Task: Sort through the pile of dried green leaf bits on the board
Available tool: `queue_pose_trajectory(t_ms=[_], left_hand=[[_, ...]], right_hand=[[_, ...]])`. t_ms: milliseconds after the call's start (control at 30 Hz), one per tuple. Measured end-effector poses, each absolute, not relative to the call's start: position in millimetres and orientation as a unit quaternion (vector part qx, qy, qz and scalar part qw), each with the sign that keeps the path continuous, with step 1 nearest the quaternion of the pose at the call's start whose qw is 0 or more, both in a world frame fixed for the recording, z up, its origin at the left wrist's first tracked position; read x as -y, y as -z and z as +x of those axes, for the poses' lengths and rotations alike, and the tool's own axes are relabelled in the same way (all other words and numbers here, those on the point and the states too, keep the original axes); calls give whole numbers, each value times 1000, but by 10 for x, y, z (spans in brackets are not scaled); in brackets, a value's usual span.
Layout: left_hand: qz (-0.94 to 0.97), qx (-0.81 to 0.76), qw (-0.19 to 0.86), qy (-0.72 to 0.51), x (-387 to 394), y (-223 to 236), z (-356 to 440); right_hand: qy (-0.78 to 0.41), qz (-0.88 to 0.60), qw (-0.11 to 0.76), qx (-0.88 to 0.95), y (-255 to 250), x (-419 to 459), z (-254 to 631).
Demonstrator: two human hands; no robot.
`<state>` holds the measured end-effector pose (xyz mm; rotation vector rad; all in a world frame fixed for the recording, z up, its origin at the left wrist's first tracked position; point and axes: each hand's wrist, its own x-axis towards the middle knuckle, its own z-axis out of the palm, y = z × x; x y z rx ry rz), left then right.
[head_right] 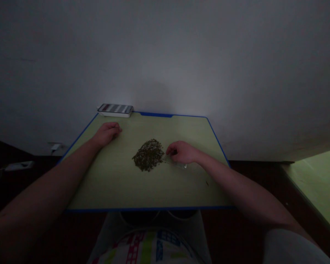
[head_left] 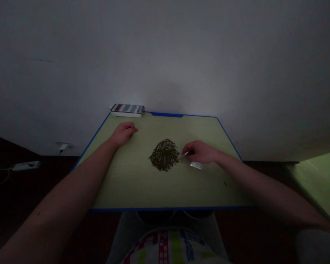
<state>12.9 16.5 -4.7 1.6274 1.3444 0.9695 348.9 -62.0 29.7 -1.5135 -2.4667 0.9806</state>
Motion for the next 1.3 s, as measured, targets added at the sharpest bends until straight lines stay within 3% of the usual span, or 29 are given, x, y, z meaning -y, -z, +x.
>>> queue_pose_trajectory(t_ms=[1300], left_hand=[[645,-529,398,-382,-178,68,120]], right_hand=[[-309,-516,47,798,-277,671,3473]])
